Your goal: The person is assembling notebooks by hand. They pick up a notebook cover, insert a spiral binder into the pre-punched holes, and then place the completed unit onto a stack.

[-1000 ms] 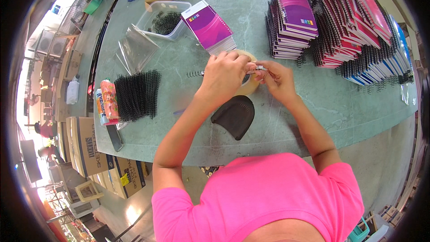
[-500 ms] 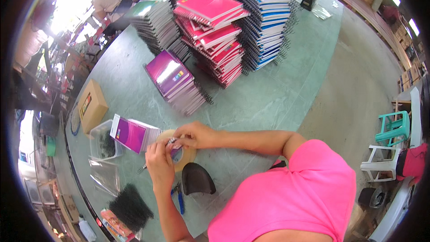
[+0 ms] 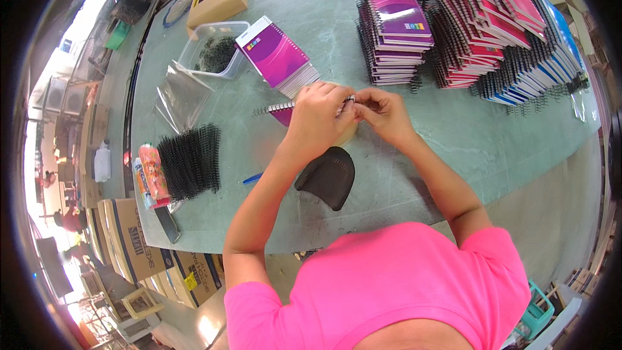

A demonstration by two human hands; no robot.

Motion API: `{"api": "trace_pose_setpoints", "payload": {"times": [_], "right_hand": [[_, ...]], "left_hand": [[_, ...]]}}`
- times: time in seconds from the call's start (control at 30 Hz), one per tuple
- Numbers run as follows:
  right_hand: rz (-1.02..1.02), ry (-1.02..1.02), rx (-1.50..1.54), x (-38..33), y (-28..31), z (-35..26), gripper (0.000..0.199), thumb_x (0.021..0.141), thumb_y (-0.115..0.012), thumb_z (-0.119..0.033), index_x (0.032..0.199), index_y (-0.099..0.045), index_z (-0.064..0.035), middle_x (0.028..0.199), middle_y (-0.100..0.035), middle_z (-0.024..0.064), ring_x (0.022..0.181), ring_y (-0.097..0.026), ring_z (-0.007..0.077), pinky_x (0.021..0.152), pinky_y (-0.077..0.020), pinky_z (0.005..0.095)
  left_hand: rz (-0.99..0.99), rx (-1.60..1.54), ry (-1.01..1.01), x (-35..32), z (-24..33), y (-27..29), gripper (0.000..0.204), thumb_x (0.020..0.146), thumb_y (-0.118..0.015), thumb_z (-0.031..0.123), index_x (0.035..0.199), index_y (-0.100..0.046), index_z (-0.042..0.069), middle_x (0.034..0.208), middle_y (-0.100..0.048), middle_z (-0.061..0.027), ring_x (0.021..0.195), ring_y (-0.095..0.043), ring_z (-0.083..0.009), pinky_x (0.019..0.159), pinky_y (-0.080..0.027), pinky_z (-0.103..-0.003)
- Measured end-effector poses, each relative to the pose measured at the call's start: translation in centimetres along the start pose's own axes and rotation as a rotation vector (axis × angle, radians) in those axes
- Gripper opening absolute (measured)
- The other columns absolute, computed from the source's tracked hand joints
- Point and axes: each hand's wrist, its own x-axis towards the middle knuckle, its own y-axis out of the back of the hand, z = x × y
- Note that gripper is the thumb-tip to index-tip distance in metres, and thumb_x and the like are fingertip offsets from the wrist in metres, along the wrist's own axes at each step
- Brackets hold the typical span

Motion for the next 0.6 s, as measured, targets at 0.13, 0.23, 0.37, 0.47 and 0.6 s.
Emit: {"api": "trace_pose_setpoints", "payload": {"times": [0.13,0.23,0.37,0.47,0.6], "right_hand": [[0.003,0.094,-0.192,-0.4,0.4,0.1,0.019,0.084,-0.065,-0.006,0.1,-0.062,0.0027,0.084,-0.066,0.006,0.071,-0.061,0.0082,0.063,-0.0481,0.0218],[0.05,0.303,-0.501,-0.7,0.8,-0.5,0.019,0.081,-0.067,-0.008,0.099,-0.063,-0.0003,0.083,-0.065,0.0091,0.069,-0.06,0.0098,0.061,-0.0468,0.0242],[0.007,0.391,-0.492,-1.4,-0.4,-0.9,0.019,0.08,-0.067,-0.008,0.099,-0.065,-0.0044,0.087,-0.064,0.0143,0.067,-0.059,0.013,0.059,-0.0456,0.0276],[-0.05,0.34,-0.497,-1.6,-0.3,-4.3,0.021,0.082,-0.062,-0.007,0.103,-0.063,-0.0039,0.093,-0.064,0.0147,0.07,-0.06,0.0138,0.063,-0.0466,0.0272],[0.128,0.496,0.05,0.9,4.0,-10.1,0.023,0.09,-0.057,-0.011,0.109,-0.06,0.0013,0.1,-0.065,0.0078,0.079,-0.06,0.0127,0.075,-0.048,0.0255]], "left_hand": [[0.118,-0.019,-0.048,-0.1,0.3,-1.0,0.015,0.072,-0.063,0.003,0.087,-0.061,0.002,0.086,-0.062,-0.0114,0.077,-0.058,-0.0302,0.072,-0.045,-0.035],[0.054,0.022,0.053,-0.3,1.2,-0.6,0.016,0.07,-0.065,0.002,0.086,-0.061,0.003,0.085,-0.06,-0.0113,0.079,-0.057,-0.0296,0.07,-0.046,-0.033],[0.015,-0.187,0.038,-0.6,2.0,1.0,0.021,0.067,-0.069,0.004,0.086,-0.061,0.004,0.086,-0.059,-0.0105,0.088,-0.055,-0.028,0.077,-0.044,-0.034],[0.202,0.073,-0.086,0.0,3.7,3.6,0.029,0.068,-0.073,0.008,0.094,-0.06,0.004,0.094,-0.058,-0.0099,0.093,-0.055,-0.0262,0.084,-0.042,-0.036],[0.626,-0.058,0.112,1.4,3.2,7.1,0.039,0.076,-0.073,0.018,0.109,-0.056,0.005,0.112,-0.056,-0.0105,0.102,-0.054,-0.0232,0.086,-0.043,-0.036]]}}
